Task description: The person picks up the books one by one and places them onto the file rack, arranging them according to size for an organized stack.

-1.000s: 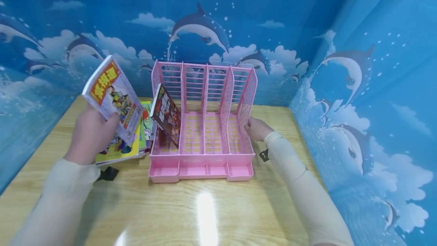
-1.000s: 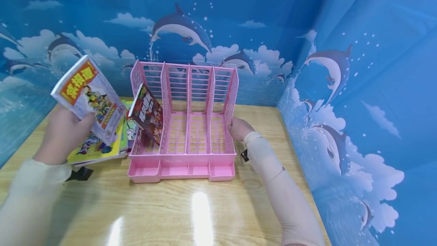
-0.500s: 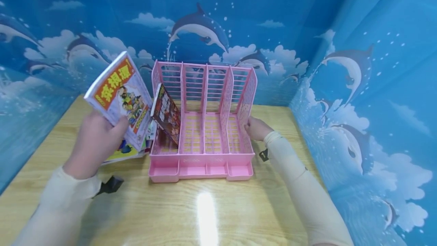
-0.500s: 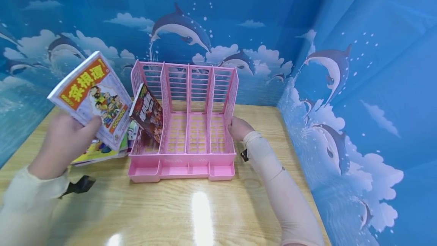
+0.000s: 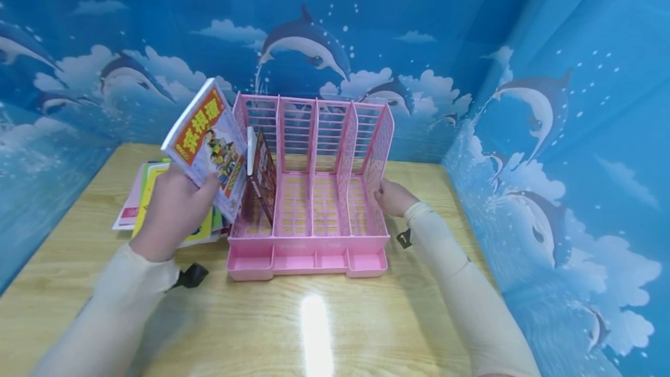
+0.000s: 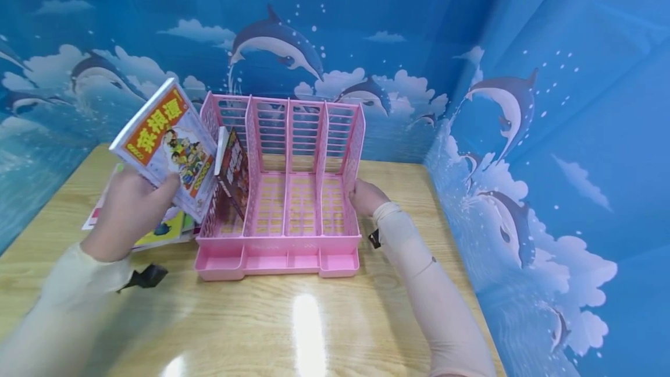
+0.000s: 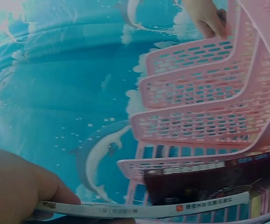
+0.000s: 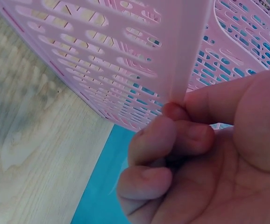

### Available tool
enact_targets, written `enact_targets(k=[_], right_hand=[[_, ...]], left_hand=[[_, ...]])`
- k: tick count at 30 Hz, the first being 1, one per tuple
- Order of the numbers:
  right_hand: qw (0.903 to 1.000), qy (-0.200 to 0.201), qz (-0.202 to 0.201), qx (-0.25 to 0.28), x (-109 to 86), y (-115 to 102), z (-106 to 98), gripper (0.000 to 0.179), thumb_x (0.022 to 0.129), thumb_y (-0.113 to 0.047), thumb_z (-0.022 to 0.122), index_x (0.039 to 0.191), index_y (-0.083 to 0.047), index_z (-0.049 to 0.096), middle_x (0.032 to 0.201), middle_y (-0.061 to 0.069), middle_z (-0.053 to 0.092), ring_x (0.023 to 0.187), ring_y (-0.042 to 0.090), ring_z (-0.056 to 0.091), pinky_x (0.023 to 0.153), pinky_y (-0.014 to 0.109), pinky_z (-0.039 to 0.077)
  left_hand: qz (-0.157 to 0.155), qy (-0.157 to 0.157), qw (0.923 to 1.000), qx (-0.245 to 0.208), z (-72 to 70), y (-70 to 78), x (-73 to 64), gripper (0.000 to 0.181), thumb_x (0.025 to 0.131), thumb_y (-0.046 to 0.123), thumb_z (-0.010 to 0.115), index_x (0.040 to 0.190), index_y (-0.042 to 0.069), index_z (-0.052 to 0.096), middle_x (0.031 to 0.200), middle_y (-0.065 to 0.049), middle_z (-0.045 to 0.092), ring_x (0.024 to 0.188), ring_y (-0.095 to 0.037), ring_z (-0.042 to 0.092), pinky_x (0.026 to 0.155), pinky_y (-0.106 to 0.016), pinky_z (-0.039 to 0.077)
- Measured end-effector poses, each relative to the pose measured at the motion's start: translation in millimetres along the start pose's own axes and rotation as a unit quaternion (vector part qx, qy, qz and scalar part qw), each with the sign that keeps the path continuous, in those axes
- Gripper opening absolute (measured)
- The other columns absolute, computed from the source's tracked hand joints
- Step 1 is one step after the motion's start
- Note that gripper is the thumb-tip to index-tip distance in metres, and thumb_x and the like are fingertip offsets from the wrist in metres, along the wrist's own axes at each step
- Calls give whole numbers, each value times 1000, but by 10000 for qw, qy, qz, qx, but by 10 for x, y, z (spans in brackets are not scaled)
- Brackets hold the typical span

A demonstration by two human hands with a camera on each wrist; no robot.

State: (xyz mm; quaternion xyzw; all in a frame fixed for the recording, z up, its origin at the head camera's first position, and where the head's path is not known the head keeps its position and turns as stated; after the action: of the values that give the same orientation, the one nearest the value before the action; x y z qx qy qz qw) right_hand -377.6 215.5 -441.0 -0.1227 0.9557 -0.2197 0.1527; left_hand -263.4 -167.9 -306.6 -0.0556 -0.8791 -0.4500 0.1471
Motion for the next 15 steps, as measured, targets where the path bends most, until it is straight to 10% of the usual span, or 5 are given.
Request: enact_targets(k=[11, 15], right_hand=[[10000, -26, -15, -63, -9, -37, -18, 52, 110, -16, 39, 157, 5, 34, 152, 30, 47, 138, 48, 47, 119, 58, 35], [10000, -28, 13, -48, -15, -31, -23, 53, 110, -16, 39, 158, 5, 33, 153, 29, 46, 139, 48, 47, 119, 58, 34]], left_hand=[[-458, -381, 9980, -216, 320, -297, 169, 64, 105, 13, 51, 162, 5, 24, 153, -30, 46, 129, -53, 54, 91, -61, 56], [-501, -403, 9979, -112, 416, -362, 202, 63, 105, 16, 51, 161, 0, 26, 148, -34, 50, 109, -48, 67, 76, -52, 64]])
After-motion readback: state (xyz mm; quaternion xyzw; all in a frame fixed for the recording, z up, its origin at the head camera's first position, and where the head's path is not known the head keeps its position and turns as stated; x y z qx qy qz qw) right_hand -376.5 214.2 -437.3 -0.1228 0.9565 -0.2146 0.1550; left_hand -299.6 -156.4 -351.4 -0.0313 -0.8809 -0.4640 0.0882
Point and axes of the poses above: each hand's wrist, its own x-axis towards the middle knuckle, its own z-axis out of the palm, y = z × x, the point moved 10 cm from there along x, towards the middle knuckle
